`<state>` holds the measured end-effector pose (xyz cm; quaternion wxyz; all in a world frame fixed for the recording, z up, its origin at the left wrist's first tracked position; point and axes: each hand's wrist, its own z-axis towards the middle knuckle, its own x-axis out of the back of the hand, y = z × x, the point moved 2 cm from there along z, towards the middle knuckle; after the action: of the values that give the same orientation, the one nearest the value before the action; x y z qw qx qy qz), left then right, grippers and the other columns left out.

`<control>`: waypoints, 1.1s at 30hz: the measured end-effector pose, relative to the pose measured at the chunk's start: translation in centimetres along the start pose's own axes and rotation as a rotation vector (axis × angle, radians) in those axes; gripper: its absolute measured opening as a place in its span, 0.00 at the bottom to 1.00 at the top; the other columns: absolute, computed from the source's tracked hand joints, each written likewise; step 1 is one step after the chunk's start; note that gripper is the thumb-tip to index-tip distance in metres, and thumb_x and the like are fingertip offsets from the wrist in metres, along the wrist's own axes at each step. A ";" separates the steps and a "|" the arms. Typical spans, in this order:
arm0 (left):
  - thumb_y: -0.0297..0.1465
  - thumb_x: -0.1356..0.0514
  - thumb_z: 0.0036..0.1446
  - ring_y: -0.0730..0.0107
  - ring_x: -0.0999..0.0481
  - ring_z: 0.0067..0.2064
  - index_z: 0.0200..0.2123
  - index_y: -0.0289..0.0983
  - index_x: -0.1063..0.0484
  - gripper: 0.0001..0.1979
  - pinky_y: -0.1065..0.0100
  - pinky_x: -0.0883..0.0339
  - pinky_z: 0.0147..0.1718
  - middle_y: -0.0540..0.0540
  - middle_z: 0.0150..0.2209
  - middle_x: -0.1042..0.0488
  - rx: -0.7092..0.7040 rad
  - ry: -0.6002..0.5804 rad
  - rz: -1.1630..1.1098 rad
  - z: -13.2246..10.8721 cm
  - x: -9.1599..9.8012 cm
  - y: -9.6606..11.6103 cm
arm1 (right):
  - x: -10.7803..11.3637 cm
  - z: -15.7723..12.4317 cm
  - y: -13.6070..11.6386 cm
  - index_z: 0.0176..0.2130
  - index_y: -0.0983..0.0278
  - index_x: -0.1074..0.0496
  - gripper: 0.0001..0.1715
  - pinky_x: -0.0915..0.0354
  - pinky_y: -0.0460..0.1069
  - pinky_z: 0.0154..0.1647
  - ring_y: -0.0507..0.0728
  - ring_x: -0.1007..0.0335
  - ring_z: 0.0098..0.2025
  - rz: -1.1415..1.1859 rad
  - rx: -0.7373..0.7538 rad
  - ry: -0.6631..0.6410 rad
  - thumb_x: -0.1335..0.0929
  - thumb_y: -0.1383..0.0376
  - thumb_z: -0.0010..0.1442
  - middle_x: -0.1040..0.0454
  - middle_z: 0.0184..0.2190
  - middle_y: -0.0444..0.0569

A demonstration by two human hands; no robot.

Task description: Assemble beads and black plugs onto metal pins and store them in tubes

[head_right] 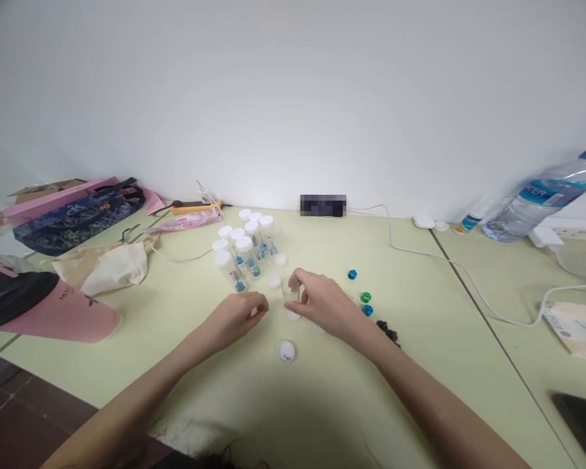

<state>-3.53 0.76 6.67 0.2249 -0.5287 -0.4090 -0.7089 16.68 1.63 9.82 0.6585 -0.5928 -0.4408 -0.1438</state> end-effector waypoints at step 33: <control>0.36 0.51 0.66 0.72 0.30 0.25 0.30 0.37 0.31 0.15 0.70 0.44 0.22 0.48 0.23 0.27 -0.300 0.268 0.179 -1.5 -5.1 0.1 | -1.8 2.2 5.3 0.52 0.66 0.32 0.17 0.30 0.57 0.46 0.59 0.29 0.47 -0.727 -0.202 -0.168 0.34 0.62 0.65 0.30 0.51 0.54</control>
<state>-2.54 -1.15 1.75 0.2579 -0.4915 -0.2169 -0.8030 18.59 4.38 4.82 0.4646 -0.4695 -0.6581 -0.3615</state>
